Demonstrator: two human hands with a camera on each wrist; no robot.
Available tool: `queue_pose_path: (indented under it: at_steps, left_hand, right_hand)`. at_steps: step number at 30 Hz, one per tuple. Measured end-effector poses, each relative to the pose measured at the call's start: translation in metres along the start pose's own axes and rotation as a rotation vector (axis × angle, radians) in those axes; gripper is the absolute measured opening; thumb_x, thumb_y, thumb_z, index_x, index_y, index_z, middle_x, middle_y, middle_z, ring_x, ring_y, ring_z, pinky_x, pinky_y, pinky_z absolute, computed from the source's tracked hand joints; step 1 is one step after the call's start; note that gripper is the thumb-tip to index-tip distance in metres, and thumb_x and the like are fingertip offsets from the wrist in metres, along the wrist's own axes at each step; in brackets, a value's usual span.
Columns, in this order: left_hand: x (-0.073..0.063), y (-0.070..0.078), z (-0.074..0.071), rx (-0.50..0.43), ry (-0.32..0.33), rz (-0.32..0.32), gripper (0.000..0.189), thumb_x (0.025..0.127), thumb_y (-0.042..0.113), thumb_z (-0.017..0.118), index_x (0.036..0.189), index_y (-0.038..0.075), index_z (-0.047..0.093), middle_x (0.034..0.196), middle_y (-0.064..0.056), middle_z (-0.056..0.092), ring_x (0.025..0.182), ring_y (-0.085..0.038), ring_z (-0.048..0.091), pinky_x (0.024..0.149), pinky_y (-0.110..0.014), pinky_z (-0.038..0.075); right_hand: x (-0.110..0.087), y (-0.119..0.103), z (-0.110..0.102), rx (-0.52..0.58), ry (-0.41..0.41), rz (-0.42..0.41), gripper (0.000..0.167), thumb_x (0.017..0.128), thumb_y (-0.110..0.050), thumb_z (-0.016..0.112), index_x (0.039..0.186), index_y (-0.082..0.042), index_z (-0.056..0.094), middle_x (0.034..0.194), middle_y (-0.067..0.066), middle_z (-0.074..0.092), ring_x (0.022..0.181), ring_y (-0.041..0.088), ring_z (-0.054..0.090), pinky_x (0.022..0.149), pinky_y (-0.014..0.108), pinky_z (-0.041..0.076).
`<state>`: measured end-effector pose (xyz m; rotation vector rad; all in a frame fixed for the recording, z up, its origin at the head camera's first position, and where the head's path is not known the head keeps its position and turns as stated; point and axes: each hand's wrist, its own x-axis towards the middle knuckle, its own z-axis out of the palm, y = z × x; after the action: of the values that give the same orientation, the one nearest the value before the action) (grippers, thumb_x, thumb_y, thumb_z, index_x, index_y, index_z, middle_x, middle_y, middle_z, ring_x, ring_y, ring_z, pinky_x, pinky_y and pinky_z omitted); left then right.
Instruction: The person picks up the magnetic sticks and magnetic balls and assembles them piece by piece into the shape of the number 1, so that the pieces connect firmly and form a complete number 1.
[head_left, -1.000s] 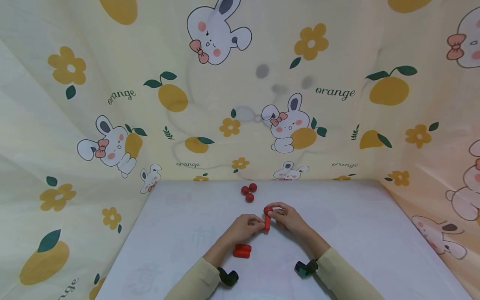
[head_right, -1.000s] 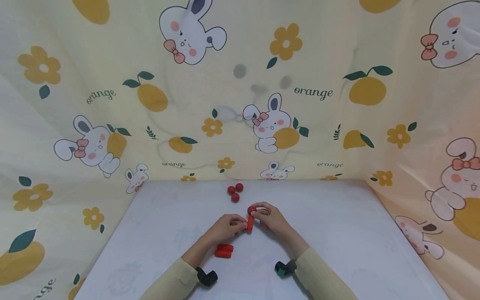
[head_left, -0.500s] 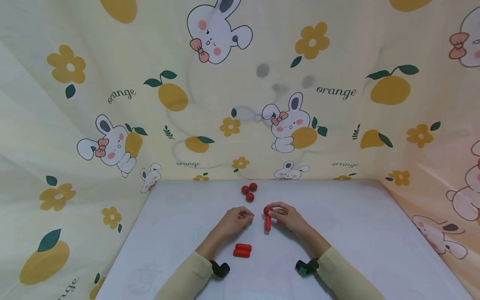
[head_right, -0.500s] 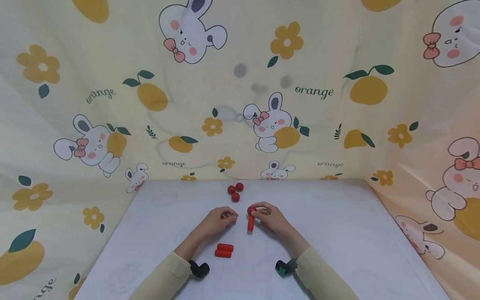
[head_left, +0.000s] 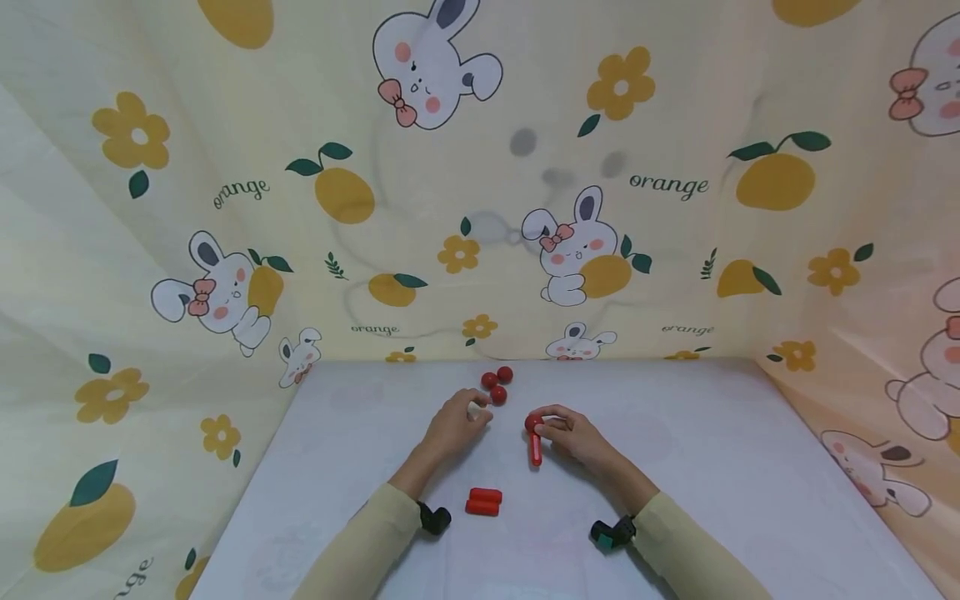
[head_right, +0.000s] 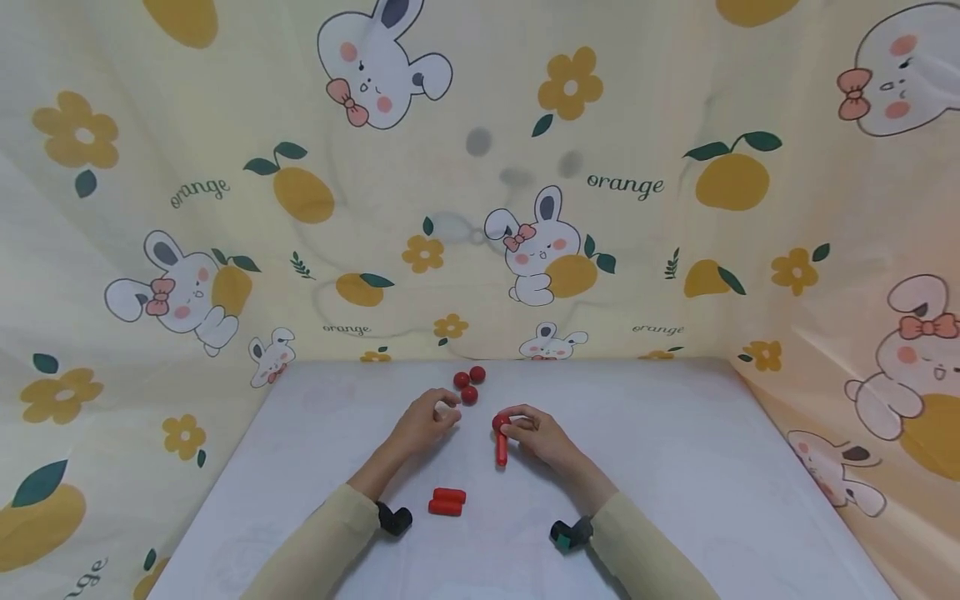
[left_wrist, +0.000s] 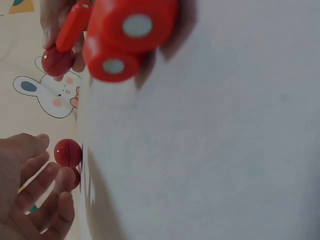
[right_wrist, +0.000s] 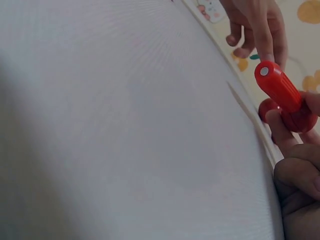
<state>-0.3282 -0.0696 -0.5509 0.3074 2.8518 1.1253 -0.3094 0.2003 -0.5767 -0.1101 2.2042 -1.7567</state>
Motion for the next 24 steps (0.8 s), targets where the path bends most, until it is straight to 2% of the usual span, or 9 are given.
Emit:
queue_pose_path:
  at_steps: [4,7,12,20,24]
  left_hand:
    - [0.007,0.003,0.000,0.053,0.011,0.089,0.034,0.102,0.025,0.077,0.133,0.020,0.064,0.132,-0.002,0.065,0.095,-0.016,0.060,0.087,-0.034,0.058]
    - [0.012,0.005,0.000,0.088,0.015,0.145,0.041,0.101,0.022,0.078,0.138,0.019,0.062,0.138,-0.004,0.064,0.105,-0.019,0.064,0.096,-0.038,0.059]
    - [0.017,0.007,0.001,0.149,-0.010,0.180,0.048,0.100,0.020,0.079,0.144,0.020,0.060,0.143,-0.003,0.062,0.123,-0.022,0.065,0.105,-0.041,0.056]
    - [0.028,0.011,-0.002,0.308,-0.049,0.261,0.052,0.100,0.020,0.079,0.147,0.018,0.058,0.147,-0.004,0.060,0.132,-0.021,0.062,0.108,-0.040,0.054]
    - [0.035,0.013,-0.001,0.382,-0.075,0.267,0.054,0.100,0.020,0.079,0.149,0.018,0.057,0.152,-0.004,0.058,0.136,-0.020,0.060,0.110,-0.038,0.052]
  right_hand:
    - [0.000,0.001,0.000,-0.028,0.018,-0.008,0.044,0.100,-0.039,0.077,0.137,-0.017,0.069,0.131,0.006,0.075,0.115,0.026,0.062,0.088,0.035,0.048]
    - [0.001,0.002,-0.001,-0.051,0.024,-0.013,0.042,0.100,-0.039,0.077,0.137,-0.018,0.069,0.128,0.007,0.076,0.112,0.027,0.061,0.086,0.035,0.047]
    - [0.000,0.003,-0.001,-0.063,0.023,-0.001,0.042,0.101,-0.039,0.077,0.137,-0.019,0.069,0.127,0.006,0.076,0.111,0.026,0.060,0.084,0.035,0.047]
    - [-0.001,0.002,-0.002,-0.057,0.013,0.002,0.042,0.101,-0.038,0.076,0.137,-0.018,0.068,0.122,0.006,0.077,0.106,0.025,0.058,0.077,0.034,0.043]
    - [0.000,0.002,-0.003,-0.050,-0.001,-0.011,0.043,0.102,-0.037,0.075,0.138,-0.016,0.067,0.119,0.005,0.077,0.099,0.023,0.057,0.074,0.033,0.041]
